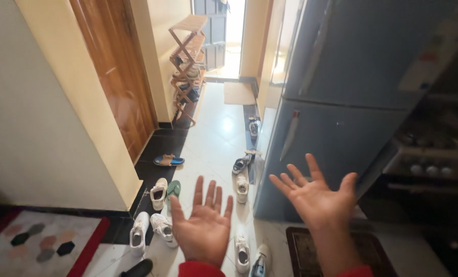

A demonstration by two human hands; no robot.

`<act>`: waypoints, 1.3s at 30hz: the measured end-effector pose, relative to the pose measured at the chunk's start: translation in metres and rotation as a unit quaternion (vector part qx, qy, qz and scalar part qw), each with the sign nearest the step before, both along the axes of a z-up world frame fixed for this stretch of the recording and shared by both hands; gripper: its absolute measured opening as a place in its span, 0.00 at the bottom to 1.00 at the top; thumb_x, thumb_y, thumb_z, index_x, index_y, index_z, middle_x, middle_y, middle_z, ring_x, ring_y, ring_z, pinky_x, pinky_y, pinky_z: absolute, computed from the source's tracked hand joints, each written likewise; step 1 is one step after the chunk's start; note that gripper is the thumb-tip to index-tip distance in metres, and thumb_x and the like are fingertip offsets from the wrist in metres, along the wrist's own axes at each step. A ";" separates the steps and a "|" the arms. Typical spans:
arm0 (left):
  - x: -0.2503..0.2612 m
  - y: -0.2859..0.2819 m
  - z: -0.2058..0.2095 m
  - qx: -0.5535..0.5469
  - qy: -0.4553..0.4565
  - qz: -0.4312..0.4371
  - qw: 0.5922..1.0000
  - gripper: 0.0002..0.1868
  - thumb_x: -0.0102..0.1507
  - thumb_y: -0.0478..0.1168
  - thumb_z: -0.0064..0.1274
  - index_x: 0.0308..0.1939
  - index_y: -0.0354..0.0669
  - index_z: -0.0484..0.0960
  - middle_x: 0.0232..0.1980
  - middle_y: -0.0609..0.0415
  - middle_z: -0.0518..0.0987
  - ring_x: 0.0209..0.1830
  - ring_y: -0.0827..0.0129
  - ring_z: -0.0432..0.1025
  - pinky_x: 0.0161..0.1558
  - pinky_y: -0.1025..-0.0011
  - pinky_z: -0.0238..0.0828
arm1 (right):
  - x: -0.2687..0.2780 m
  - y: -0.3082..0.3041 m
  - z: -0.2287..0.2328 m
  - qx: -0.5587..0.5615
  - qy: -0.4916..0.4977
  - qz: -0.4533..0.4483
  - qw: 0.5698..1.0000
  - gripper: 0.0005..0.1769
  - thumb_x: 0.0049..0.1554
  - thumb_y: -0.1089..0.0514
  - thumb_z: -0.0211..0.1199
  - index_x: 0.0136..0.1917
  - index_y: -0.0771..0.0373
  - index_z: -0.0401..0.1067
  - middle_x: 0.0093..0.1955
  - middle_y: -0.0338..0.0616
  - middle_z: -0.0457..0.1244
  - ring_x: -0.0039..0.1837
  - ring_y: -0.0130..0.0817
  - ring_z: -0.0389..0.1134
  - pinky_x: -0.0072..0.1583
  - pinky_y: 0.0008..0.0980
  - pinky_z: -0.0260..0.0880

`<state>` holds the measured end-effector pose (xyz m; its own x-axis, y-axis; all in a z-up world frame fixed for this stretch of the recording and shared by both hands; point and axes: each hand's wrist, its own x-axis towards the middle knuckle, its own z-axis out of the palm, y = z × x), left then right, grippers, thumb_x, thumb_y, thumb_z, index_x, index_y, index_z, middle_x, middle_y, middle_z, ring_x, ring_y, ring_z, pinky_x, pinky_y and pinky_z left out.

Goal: The person removes various footwear, including sneakers, flip-flops, and sandals, from a wooden shoe rack and places them on the tiled floor. The person handles each item individually, picking it up from the rack and setting it down on the ground in a repetitive sequence.

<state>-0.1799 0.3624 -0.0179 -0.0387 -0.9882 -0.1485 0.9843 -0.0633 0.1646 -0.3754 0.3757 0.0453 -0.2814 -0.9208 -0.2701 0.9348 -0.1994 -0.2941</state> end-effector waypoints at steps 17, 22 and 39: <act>0.119 -0.294 0.110 -0.040 0.018 -0.012 0.999 0.21 0.63 0.37 0.55 0.60 0.38 0.74 0.54 0.49 0.77 0.59 0.61 0.74 0.64 0.58 0.72 | 0.044 -0.270 0.050 -0.027 0.064 -0.024 0.997 0.15 0.64 0.55 0.49 0.57 0.66 0.69 0.64 0.54 0.64 0.67 0.48 0.66 0.69 0.52 0.68; 0.110 -0.408 0.074 0.048 0.014 0.014 0.999 0.14 0.59 0.30 0.58 0.49 0.42 0.81 0.43 0.53 0.82 0.47 0.65 0.79 0.56 0.66 0.78 | 0.012 -0.393 0.014 0.035 0.049 -0.041 0.997 0.08 0.64 0.65 0.51 0.54 0.65 0.71 0.50 0.47 0.65 0.54 0.37 0.69 0.62 0.41 0.75; 0.135 -0.847 0.114 -0.109 -0.098 0.045 0.988 0.54 0.60 0.71 0.47 0.80 0.43 0.52 0.84 0.35 0.31 0.83 0.50 0.20 0.75 0.45 0.15 | 0.004 -0.885 0.038 -0.031 0.105 0.100 0.989 0.26 0.65 0.41 0.55 0.29 0.51 0.56 0.25 0.31 0.51 0.31 0.28 0.54 0.37 0.33 0.56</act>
<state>-0.0446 -0.4851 0.0962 0.0587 -0.9957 0.0722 0.9323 0.0805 0.3525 -0.3717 -0.5095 0.0837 -0.1363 -0.9766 -0.1667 0.8772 -0.0407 -0.4784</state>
